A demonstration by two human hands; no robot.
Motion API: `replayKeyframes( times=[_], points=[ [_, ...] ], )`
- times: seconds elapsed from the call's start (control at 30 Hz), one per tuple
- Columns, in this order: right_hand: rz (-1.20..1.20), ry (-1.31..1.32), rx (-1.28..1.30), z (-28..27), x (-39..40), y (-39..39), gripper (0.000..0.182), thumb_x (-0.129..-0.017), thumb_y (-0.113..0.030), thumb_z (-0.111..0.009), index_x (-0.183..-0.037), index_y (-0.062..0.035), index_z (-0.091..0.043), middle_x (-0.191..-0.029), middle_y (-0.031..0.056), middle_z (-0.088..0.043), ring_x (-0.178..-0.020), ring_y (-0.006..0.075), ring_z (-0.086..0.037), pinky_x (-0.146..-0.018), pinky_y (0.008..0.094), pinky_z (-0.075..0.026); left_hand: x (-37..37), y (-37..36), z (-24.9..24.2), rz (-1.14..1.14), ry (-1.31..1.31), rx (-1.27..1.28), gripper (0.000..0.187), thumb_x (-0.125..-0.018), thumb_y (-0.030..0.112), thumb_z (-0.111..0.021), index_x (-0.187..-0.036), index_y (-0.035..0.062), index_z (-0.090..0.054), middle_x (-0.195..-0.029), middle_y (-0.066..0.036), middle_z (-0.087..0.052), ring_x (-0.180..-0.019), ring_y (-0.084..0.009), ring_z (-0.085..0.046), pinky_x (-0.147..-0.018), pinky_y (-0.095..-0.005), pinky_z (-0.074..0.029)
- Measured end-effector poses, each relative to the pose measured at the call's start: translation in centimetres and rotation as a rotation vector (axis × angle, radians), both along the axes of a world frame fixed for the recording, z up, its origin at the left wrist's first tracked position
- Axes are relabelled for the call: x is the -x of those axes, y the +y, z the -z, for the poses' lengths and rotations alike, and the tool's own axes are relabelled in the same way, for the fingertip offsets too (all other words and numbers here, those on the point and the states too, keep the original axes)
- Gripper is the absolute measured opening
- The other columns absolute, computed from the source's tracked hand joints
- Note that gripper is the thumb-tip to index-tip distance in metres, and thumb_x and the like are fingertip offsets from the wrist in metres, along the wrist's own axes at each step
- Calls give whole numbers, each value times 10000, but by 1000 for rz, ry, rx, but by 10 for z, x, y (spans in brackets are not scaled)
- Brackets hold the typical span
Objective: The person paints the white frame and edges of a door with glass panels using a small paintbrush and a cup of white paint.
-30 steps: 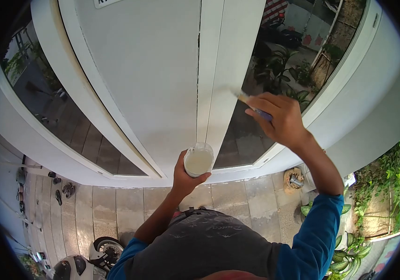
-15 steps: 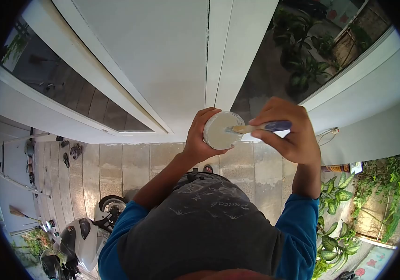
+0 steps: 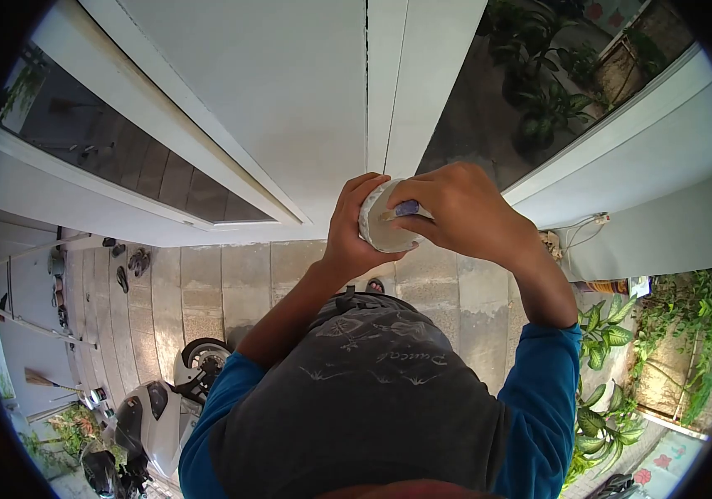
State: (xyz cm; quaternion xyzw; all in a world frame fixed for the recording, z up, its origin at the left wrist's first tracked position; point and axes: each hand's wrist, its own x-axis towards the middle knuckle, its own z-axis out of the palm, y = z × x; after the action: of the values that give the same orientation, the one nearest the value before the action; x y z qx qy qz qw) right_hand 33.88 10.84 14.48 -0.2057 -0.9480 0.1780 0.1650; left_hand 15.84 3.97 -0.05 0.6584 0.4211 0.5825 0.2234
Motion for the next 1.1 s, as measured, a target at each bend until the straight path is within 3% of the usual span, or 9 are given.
replayKeyframes(
  times=[0.27, 0.43, 0.47, 0.53, 0.63, 0.73, 0.97, 1.07, 1.1],
  points=[
    [-19, 64, -15, 1, 0, 4, 205, -811, -164, -845, -959, -49, -763, -837, 144, -751, -690, 300, -718, -639, 366, -552, 2, -3, 2, -26, 15, 30, 1005, -565, 158, -996, -1421, 82, -474, -1370, -121, -514, -1254, -266, -564, -1049, -409, -489],
    [184, 265, 189, -7, -11, -4, 192, -835, -121, -857, -943, -7, -745, -826, 109, -744, -630, 158, -658, -557, 283, -485, 5, -3, 10, -50, -18, 63, 994, -580, 142, -988, -1419, 77, -461, -1360, -109, -514, -1246, -249, -561, -1045, -395, -483],
    [182, 263, 189, -6, -11, -7, 192, -835, -121, -857, -943, -7, -745, -826, 109, -744, -630, 158, -658, -557, 283, -485, 5, -3, 11, -52, -20, 63, 994, -580, 142, -988, -1419, 77, -461, -1360, -109, -514, -1246, -249, -561, -1045, -395, -483],
    [265, 241, 326, -5, -12, -16, 201, -841, -160, -835, -935, -9, -741, -828, 136, -740, -623, 261, -686, -580, 335, -525, 5, -2, 12, -53, -37, 70, 991, -586, 142, -985, -1421, 72, -458, -1360, -105, -513, -1245, -244, -561, -1042, -394, -487],
    [308, 377, 166, 19, -9, -26, 206, -838, -161, -840, -942, -12, -743, -848, 125, -741, -583, 226, -650, -555, 317, -509, 4, -2, 14, -52, -49, 80, 979, -597, 149, -982, -1419, 67, -458, -1354, -107, -517, -1235, -246, -570, -1034, -394, -492],
    [339, 400, 282, 26, -7, -33, 212, -833, -161, -845, -942, -12, -741, -864, 119, -744, -561, 208, -626, -542, 316, -502, 3, 0, 17, -64, -60, 83, 983, -581, 189, -991, -1405, 63, -469, -1340, -143, -531, -1223, -315, -589, -1011, -419, -506],
    [354, 417, 127, 35, -3, -33, 186, -835, -142, -839, -942, -22, -746, -885, 117, -750, -558, 209, -627, -541, 319, -501, 2, 2, 18, -59, -77, 104, 973, -588, 177, -990, -1401, 61, -469, -1337, -149, -533, -1214, -317, -600, -998, -421, -515],
    [325, 429, 303, 36, -2, -35, 176, -839, -139, -832, -936, -23, -744, -865, 114, -744, -553, 207, -627, -537, 318, -498, 2, 0, 20, -57, -75, 109, 972, -588, 177, -992, -1400, 62, -470, -1337, -148, -534, -1215, -314, -600, -995, -420, -517],
    [350, 401, 201, 35, 0, -35, 158, -849, -111, -826, -942, -18, -740, -842, 101, -734, -599, 165, -634, -543, 288, -489, 1, 0, 18, -62, -63, 92, 975, -586, 178, -993, -1400, 63, -469, -1338, -149, -534, -1214, -314, -600, -995, -421, -517]
  ],
)
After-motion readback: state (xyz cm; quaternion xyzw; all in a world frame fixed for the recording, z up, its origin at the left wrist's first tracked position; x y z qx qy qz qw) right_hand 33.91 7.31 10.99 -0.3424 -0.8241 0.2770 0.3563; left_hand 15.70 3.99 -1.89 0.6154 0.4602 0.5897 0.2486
